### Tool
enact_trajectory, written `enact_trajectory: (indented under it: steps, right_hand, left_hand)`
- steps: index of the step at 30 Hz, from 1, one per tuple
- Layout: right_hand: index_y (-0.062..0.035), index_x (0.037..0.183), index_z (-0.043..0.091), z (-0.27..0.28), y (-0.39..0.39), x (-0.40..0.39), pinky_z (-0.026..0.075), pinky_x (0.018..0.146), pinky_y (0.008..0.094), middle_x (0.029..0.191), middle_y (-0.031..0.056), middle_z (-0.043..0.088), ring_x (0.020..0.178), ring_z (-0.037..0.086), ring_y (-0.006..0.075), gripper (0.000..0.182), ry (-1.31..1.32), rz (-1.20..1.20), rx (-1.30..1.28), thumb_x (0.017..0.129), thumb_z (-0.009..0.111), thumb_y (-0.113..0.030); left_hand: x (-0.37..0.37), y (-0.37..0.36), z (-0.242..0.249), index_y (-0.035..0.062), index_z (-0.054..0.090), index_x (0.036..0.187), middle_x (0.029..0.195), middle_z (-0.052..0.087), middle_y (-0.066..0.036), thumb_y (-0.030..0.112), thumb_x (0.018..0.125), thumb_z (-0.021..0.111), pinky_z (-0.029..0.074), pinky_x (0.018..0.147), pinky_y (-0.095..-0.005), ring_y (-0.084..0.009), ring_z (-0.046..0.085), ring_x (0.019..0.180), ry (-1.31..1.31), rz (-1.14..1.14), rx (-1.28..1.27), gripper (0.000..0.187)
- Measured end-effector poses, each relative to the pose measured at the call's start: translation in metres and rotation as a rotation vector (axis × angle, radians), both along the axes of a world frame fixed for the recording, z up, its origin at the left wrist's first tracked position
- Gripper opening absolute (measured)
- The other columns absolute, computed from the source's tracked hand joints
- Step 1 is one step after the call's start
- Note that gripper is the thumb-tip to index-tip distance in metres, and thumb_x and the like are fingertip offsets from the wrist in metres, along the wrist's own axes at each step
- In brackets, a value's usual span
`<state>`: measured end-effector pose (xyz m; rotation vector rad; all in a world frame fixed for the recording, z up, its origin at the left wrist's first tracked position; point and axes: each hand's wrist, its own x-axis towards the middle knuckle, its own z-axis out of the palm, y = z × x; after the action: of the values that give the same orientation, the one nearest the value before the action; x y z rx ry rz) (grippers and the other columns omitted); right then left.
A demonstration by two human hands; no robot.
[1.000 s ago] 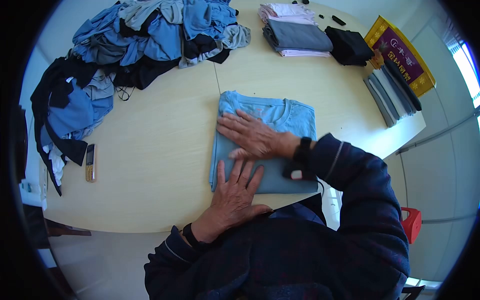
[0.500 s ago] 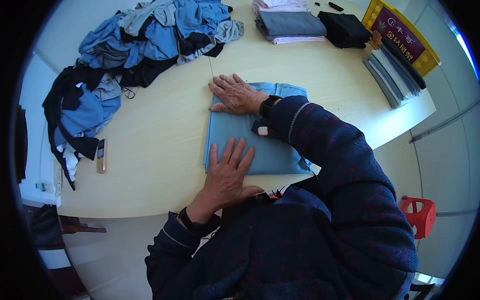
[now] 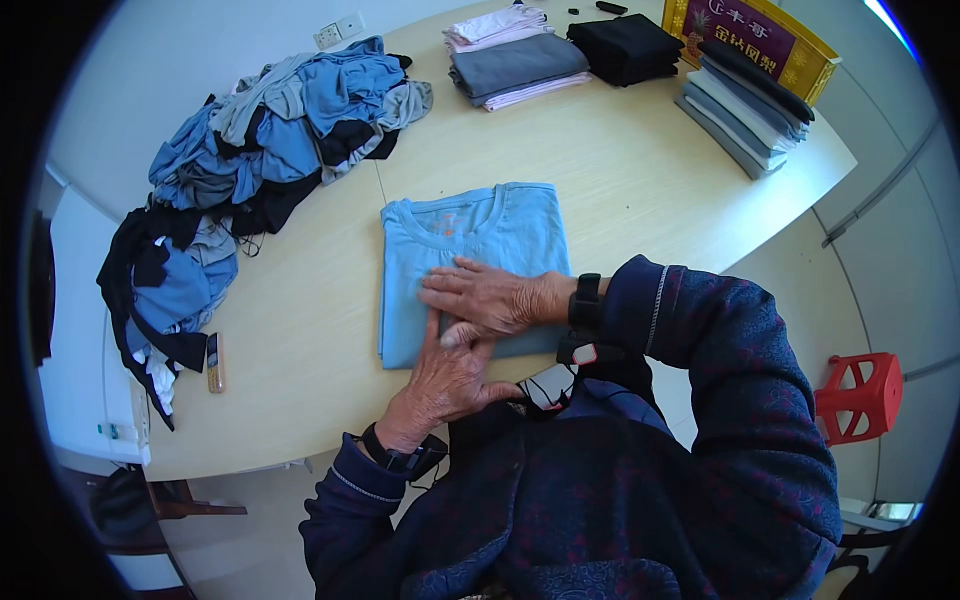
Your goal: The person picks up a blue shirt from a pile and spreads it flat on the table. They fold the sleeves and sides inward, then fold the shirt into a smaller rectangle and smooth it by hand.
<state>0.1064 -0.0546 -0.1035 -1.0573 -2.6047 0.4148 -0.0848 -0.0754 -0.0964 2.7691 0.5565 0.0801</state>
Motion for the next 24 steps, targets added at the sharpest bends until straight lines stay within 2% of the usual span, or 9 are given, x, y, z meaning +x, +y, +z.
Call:
enact_trajectory:
  steps: [3,6,8,11,14,20,23,24]
  right_hand:
    - [0.0012,0.147,0.031,-0.013,0.005,0.003,0.015,0.118,0.0556,0.152,0.0239,0.031,0.145,0.023,0.0377,0.090,-0.064,0.034,0.083,0.093,0.033,-0.070]
    - [0.0014,0.147,0.032,-0.017,0.019,0.010,0.015,0.119,0.0547,0.153,0.0232,0.030,0.145,0.024,0.0371,0.088,-0.079,0.049,0.137,0.094,0.033,-0.069]
    - [0.0009,0.147,0.032,-0.024,0.044,0.024,0.015,0.119,0.0540,0.153,0.0230,0.030,0.145,0.025,0.0368,0.086,-0.148,0.014,0.231,0.094,0.033,-0.067]
    - [0.0006,0.148,0.028,-0.015,0.079,0.054,0.015,0.119,0.0532,0.155,0.0224,0.027,0.146,0.022,0.0360,0.085,-0.258,-0.181,0.172,0.095,0.038,-0.065]
    - [0.0003,0.147,0.031,-0.014,0.098,0.070,0.016,0.119,0.0525,0.153,0.0227,0.030,0.145,0.024,0.0366,0.083,-0.236,-0.344,0.136,0.095,0.037,-0.065]
    - [-0.0013,0.147,0.033,-0.018,0.104,0.075,0.017,0.119,0.0530,0.152,0.0209,0.032,0.144,0.026,0.0379,0.084,-0.218,-0.374,0.135,0.094,0.037,-0.067]
    - [-0.0013,0.146,0.033,-0.003,0.086,0.061,0.017,0.118,0.0538,0.152,0.0214,0.034,0.144,0.026,0.0377,0.083,-0.290,-0.424,0.220,0.094,0.038,-0.065]
    - [-0.0011,0.146,0.034,-0.002,0.078,0.054,0.017,0.118,0.0540,0.152,0.0214,0.034,0.144,0.025,0.0374,0.083,-0.218,-0.344,0.233,0.094,0.039,-0.065]
  left_hand:
    - [0.002,-0.001,0.000,0.0044,0.047,0.140,0.142,0.044,-0.022,0.071,0.073,0.064,0.007,0.114,-0.0654,-0.0412,0.032,0.138,-0.200,-0.002,0.134,0.096]
    - [0.000,-0.002,-0.002,0.0069,0.045,0.142,0.144,0.040,-0.022,0.072,0.071,0.064,0.011,0.112,-0.0667,-0.0400,0.031,0.139,-0.071,0.016,0.069,0.098]
    - [0.000,-0.003,-0.004,0.0081,0.042,0.144,0.147,0.037,-0.021,0.072,0.070,0.065,0.013,0.111,-0.0670,-0.0395,0.029,0.141,-0.115,0.016,0.092,0.101]
    - [0.001,0.001,0.000,0.0094,0.036,0.147,0.149,0.035,-0.020,0.073,0.069,0.065,0.016,0.110,-0.0675,-0.0390,0.028,0.142,-0.113,0.015,0.102,0.105]
    - [0.000,-0.002,-0.002,0.0100,0.035,0.148,0.150,0.034,-0.019,0.073,0.068,0.066,0.016,0.110,-0.0679,-0.0389,0.028,0.142,-0.107,0.022,0.080,0.106]
    - [0.000,-0.004,-0.004,0.0100,0.035,0.148,0.151,0.033,-0.019,0.073,0.068,0.066,0.015,0.111,-0.0669,-0.0387,0.027,0.143,-0.150,0.028,0.116,0.106]
    - [-0.001,-0.005,-0.002,0.0089,0.036,0.147,0.152,0.033,-0.020,0.072,0.069,0.066,0.015,0.112,-0.0662,-0.0385,0.027,0.143,-0.145,0.025,0.143,0.106]
    - [-0.001,-0.006,-0.002,0.0084,0.036,0.147,0.152,0.033,-0.020,0.072,0.069,0.067,0.014,0.112,-0.0659,-0.0384,0.027,0.143,-0.146,0.023,0.147,0.106]
